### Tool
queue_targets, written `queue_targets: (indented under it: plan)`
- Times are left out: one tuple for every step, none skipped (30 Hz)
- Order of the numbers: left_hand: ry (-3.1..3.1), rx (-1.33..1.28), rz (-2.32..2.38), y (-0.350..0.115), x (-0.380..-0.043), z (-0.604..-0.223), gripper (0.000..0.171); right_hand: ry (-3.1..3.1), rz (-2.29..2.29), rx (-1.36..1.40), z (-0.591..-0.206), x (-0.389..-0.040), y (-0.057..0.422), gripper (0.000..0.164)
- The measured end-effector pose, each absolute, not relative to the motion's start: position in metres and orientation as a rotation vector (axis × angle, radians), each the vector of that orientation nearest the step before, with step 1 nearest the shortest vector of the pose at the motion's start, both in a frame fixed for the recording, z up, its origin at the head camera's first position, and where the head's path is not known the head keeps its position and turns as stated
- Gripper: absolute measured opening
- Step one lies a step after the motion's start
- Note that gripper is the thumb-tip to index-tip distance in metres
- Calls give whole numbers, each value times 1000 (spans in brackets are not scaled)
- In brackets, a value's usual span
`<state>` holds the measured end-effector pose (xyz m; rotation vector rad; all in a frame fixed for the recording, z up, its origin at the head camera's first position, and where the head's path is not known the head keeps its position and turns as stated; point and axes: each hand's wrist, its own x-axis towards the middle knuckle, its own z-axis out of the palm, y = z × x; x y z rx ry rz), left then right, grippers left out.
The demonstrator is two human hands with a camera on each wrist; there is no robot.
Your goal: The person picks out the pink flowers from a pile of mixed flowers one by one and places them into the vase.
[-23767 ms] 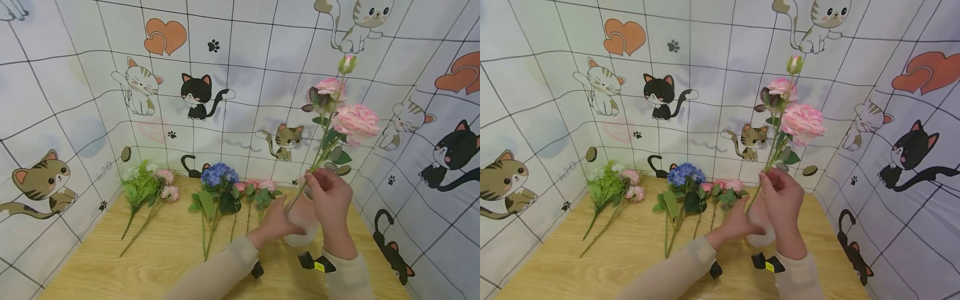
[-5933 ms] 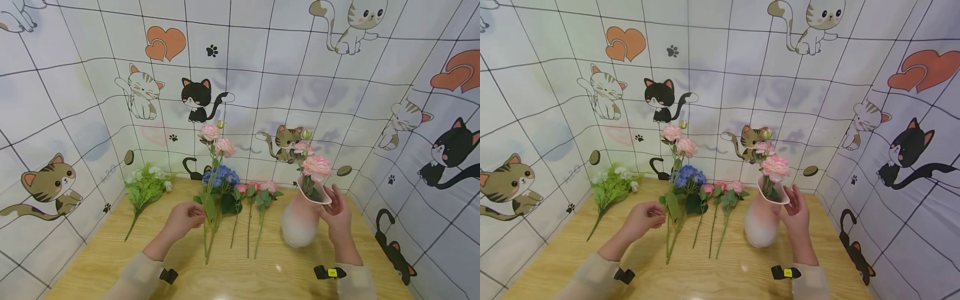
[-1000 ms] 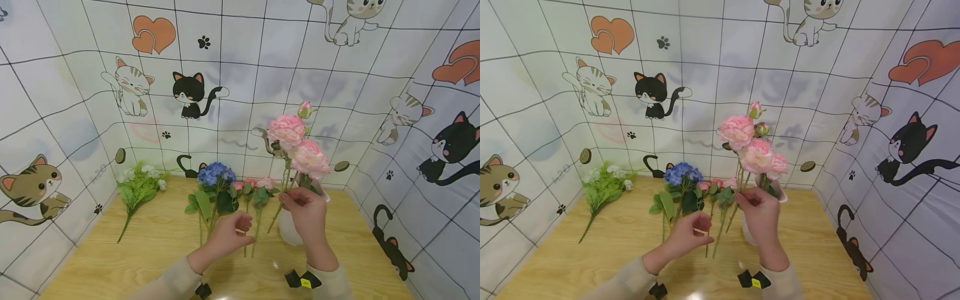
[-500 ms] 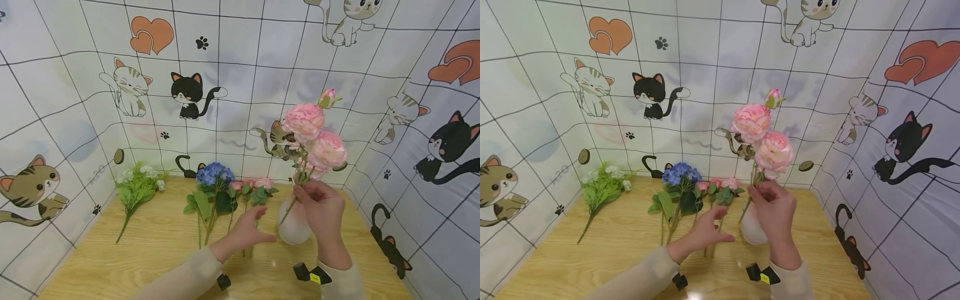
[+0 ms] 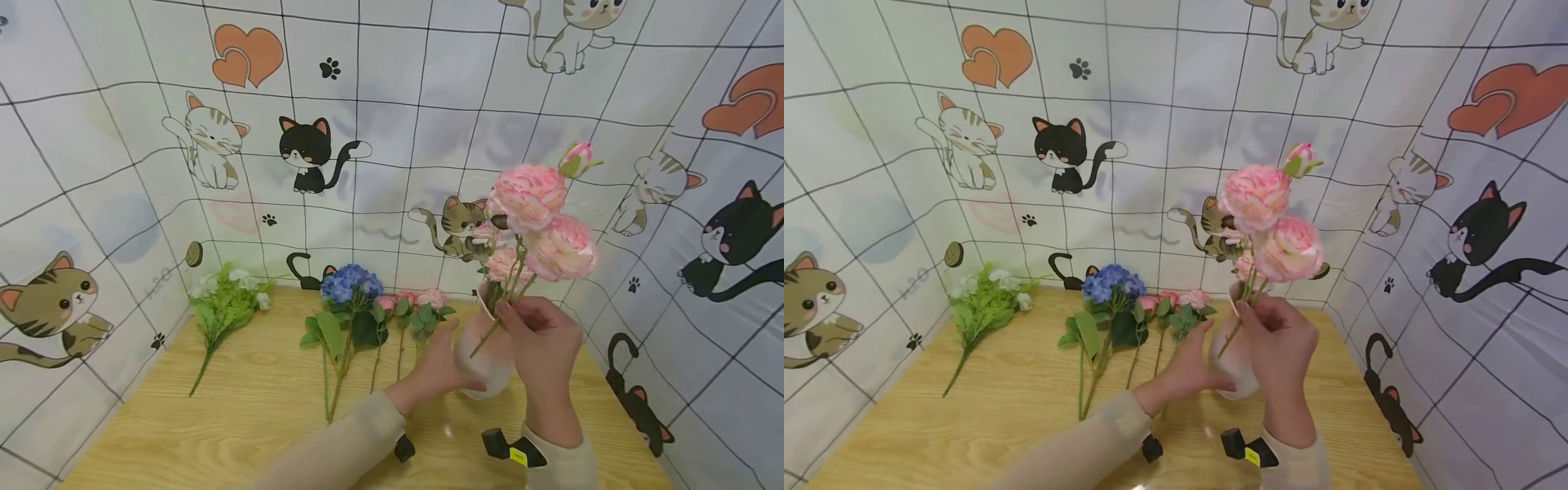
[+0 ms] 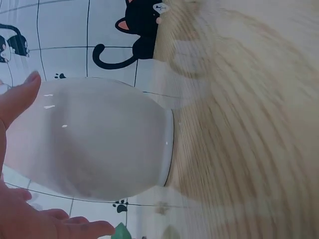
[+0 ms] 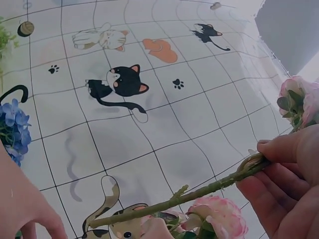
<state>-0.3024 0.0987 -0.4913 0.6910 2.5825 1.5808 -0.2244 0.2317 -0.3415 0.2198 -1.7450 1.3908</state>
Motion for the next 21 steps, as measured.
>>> queue_targets:
  plan:
    - [2574, 688, 1583, 102, -304, -492, 135, -1737, 1381, 230, -341, -225, 232, 13]
    - [2564, 686, 1587, 105, -305, -492, 137, -1735, 1373, 238, -339, -225, 231, 14]
    - [2553, 691, 1596, 107, -306, -492, 138, -1737, 1357, 243, -338, -225, 231, 14]
    - [2551, 685, 1596, 109, -307, -493, 140, -1743, 1338, 242, -336, -225, 231, 14]
    - [2545, 679, 1600, 111, -309, -494, 141, -1752, 1318, 241, -335, -225, 231, 14]
    - [2542, 675, 1611, 113, -310, -495, 142, -1758, 1304, 236, -334, -225, 230, 13]
    - [2530, 673, 1631, 115, -311, -496, 143, -1764, 1304, 230, -333, -225, 230, 13]
    - [2518, 673, 1655, 117, -313, -498, 142, -1772, 1300, 219, -332, -224, 230, 12]
    - [2505, 672, 1675, 118, -314, -499, 142, -1779, 1291, 205, -331, -224, 231, 12]
    - [2492, 673, 1695, 120, -315, -500, 142, -1784, 1286, 191, -331, -224, 231, 11]
    - [2474, 678, 1721, 123, -316, -502, 141, -1789, 1278, 178, -331, -224, 232, 11]
    - [2453, 683, 1748, 125, -317, -503, 139, -1791, 1269, 165, -330, -223, 232, 11]
    - [2433, 686, 1769, 127, -318, -505, 138, -1790, 1263, 160, -331, -222, 233, 11]
    - [2421, 690, 1782, 129, -319, -506, 137, -1789, 1250, 156, -331, -222, 234, 12]
    - [2404, 689, 1797, 130, -320, -507, 136, -1783, 1243, 156, -331, -221, 235, 12]
    - [2395, 693, 1813, 132, -320, -509, 135, -1778, 1235, 157, -331, -221, 236, 12]
    - [2386, 696, 1827, 133, -320, -510, 133, -1773, 1226, 159, -331, -220, 236, 13]
    - [2384, 697, 1834, 134, -321, -511, 132, -1766, 1223, 162, -331, -220, 236, 13]
    - [2381, 701, 1842, 134, -321, -511, 131, -1757, 1223, 164, -331, -219, 237, 12]
    - [2380, 705, 1847, 135, -321, -512, 130, -1751, 1218, 161, -330, -219, 237, 13]
    - [2375, 710, 1854, 135, -321, -512, 128, -1741, 1215, 157, -330, -219, 238, 12]
